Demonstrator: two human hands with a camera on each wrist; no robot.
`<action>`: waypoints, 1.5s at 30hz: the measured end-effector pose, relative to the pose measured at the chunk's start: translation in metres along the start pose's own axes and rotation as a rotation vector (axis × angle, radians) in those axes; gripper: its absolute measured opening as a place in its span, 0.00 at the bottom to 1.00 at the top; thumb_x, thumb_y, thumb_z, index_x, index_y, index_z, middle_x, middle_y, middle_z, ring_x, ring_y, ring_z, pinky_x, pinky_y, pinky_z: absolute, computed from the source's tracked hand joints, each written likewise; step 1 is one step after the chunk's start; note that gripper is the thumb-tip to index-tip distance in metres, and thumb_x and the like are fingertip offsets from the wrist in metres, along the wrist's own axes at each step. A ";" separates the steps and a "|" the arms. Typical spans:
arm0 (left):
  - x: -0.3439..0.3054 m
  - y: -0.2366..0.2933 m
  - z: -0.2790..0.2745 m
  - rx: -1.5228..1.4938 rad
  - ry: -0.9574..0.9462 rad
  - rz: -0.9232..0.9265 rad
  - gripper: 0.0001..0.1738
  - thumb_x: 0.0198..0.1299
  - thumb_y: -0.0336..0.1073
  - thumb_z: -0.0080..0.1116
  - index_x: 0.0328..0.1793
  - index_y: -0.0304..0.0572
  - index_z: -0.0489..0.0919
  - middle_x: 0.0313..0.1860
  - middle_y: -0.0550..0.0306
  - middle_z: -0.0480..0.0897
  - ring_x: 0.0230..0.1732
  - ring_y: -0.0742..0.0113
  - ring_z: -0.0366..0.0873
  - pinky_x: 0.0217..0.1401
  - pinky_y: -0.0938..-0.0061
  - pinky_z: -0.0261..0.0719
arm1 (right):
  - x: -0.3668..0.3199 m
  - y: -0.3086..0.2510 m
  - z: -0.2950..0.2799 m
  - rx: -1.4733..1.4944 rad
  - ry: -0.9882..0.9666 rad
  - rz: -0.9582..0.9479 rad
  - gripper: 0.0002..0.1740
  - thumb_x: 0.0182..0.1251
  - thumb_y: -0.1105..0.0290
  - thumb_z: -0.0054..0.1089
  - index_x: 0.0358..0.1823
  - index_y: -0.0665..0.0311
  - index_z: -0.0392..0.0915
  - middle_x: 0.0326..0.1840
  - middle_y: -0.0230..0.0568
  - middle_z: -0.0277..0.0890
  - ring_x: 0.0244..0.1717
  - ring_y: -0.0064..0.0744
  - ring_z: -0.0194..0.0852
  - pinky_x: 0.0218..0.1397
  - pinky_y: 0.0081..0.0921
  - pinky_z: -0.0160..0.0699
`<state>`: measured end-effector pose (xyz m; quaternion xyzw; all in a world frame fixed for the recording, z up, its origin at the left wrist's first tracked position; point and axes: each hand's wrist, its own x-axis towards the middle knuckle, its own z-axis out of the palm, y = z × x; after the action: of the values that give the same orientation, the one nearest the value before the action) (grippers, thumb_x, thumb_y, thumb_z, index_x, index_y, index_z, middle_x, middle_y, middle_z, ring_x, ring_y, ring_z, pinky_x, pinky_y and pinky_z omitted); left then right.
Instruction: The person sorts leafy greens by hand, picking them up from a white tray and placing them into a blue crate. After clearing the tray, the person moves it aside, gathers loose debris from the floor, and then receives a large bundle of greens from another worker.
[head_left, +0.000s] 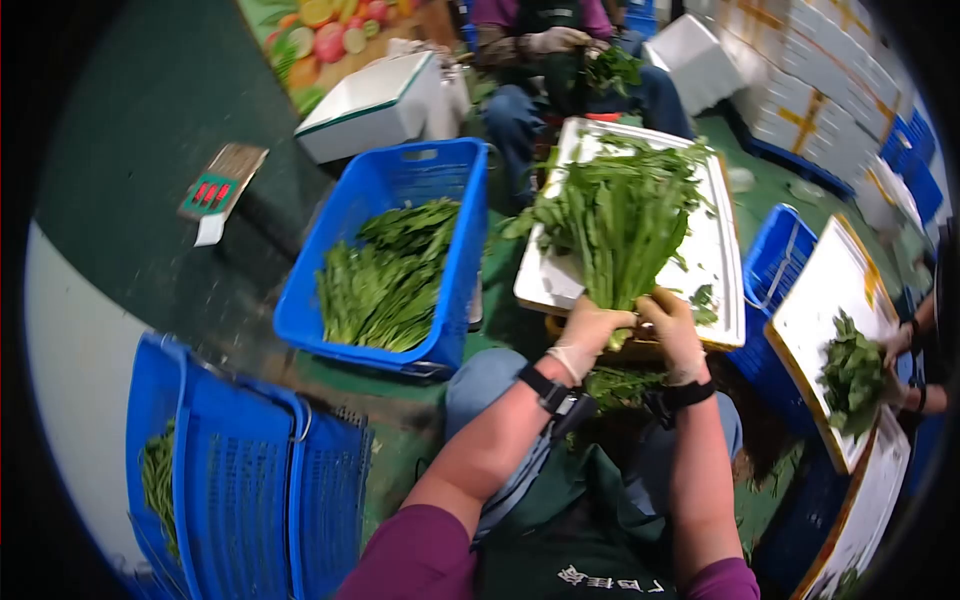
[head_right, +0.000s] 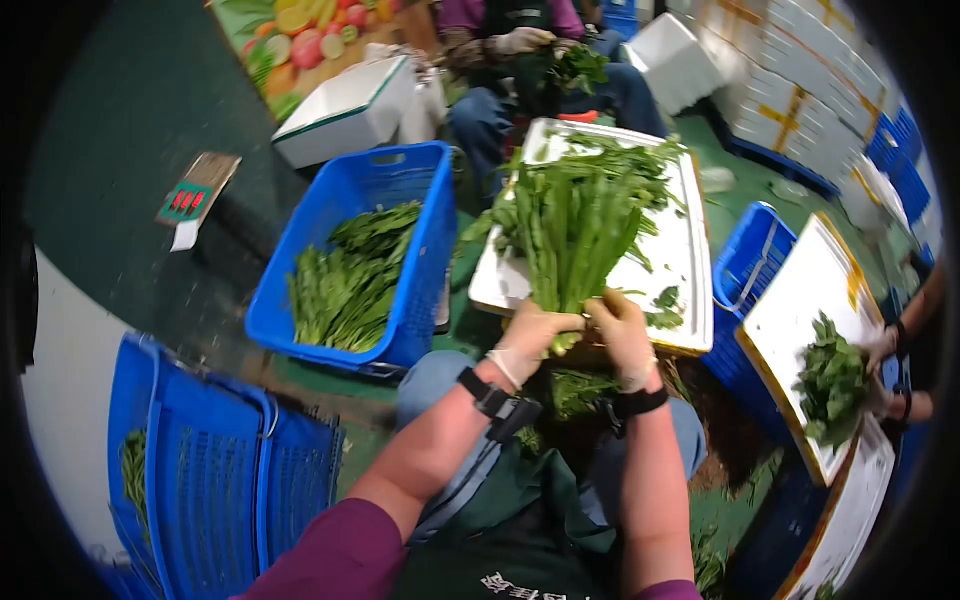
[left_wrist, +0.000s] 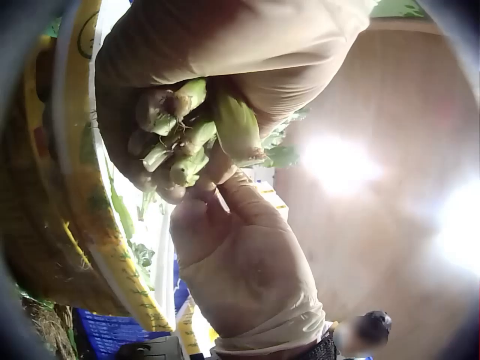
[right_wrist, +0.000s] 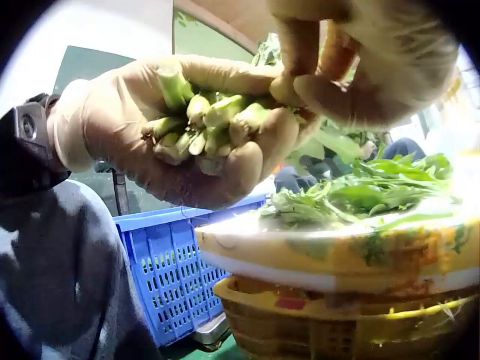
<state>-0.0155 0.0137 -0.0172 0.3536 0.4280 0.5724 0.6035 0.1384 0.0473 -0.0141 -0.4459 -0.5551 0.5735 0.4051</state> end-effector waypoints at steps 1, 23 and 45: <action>0.006 -0.010 0.000 -0.040 0.041 0.075 0.19 0.52 0.18 0.61 0.52 0.33 0.78 0.39 0.55 0.85 0.30 0.69 0.83 0.30 0.79 0.81 | -0.001 -0.009 0.003 0.100 0.018 0.082 0.28 0.70 0.62 0.59 0.66 0.70 0.68 0.35 0.35 0.77 0.26 0.22 0.73 0.29 0.20 0.74; -0.048 0.102 -0.036 1.990 -0.413 1.168 0.33 0.59 0.35 0.51 0.73 0.68 0.65 0.77 0.61 0.63 0.82 0.51 0.50 0.79 0.31 0.30 | -0.027 -0.036 0.033 0.265 -0.510 0.172 0.33 0.52 0.79 0.63 0.64 0.68 0.68 0.52 0.44 0.78 0.52 0.38 0.80 0.50 0.39 0.86; -0.037 0.148 -0.102 1.678 -0.720 1.047 0.09 0.51 0.32 0.56 0.40 0.46 0.74 0.28 0.58 0.75 0.38 0.57 0.78 0.62 0.60 0.73 | -0.035 -0.035 0.078 0.830 -0.858 0.366 0.42 0.73 0.40 0.48 0.73 0.67 0.56 0.69 0.51 0.66 0.60 0.47 0.75 0.61 0.45 0.80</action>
<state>-0.1663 -0.0156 0.0832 0.9481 0.2763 0.1430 -0.0660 0.0724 -0.0060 0.0216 -0.0693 -0.3136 0.9296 0.1809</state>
